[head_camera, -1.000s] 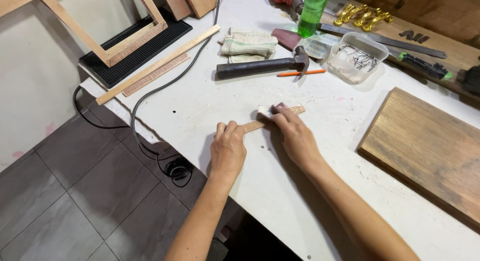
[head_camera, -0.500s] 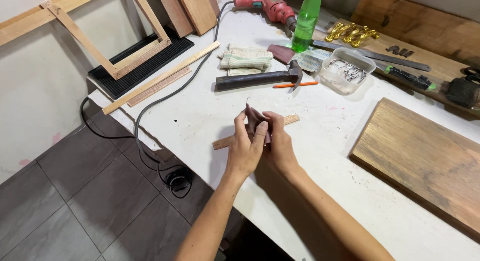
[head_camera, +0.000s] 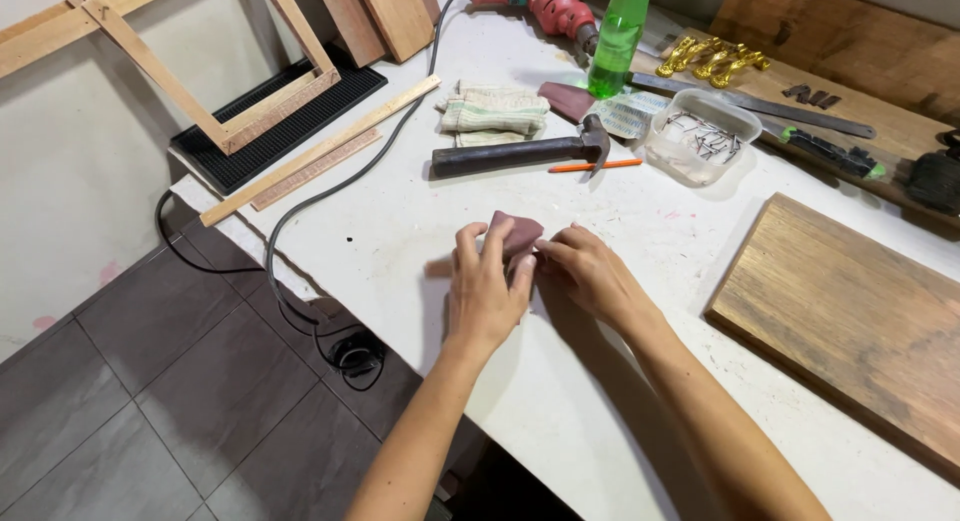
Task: Measure, mark, and sand small wooden frame components on a workbench.
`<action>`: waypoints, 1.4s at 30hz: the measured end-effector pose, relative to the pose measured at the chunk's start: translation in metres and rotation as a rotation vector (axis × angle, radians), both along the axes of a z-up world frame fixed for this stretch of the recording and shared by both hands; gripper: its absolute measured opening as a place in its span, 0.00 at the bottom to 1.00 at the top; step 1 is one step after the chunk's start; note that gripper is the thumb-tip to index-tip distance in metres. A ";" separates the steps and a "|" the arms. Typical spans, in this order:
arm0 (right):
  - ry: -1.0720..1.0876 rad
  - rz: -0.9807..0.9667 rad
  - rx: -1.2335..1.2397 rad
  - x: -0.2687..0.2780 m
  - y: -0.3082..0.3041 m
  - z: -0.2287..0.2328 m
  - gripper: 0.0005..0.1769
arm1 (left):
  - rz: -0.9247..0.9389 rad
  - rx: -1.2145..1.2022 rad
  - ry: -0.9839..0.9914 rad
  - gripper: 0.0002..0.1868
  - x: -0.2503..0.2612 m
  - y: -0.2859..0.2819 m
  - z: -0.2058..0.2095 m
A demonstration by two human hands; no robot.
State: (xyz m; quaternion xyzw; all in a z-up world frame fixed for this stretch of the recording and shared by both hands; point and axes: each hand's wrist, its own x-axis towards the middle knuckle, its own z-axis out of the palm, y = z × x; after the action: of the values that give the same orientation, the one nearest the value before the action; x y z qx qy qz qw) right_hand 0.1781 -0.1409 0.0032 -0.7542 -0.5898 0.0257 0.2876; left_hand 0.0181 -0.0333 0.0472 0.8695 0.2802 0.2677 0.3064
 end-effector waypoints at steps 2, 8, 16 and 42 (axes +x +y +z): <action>-0.041 0.004 0.009 -0.004 -0.001 -0.001 0.19 | -0.015 0.077 0.036 0.31 0.003 -0.007 -0.009; -0.223 -0.071 0.139 -0.014 0.002 -0.013 0.13 | -0.011 0.325 0.072 0.33 0.013 -0.007 -0.037; -0.089 -0.063 0.212 -0.004 -0.009 -0.012 0.16 | -0.062 0.460 -0.018 0.23 0.023 -0.008 -0.046; -0.370 -0.563 0.137 -0.007 -0.137 0.031 0.13 | -0.205 0.556 -0.150 0.19 0.079 -0.041 -0.040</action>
State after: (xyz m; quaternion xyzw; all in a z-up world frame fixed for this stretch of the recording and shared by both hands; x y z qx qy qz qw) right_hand 0.1712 -0.2775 0.0347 -0.8581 -0.4013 -0.2317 0.2214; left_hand 0.0971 -0.0742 0.0076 0.9215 0.0838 0.3654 0.1020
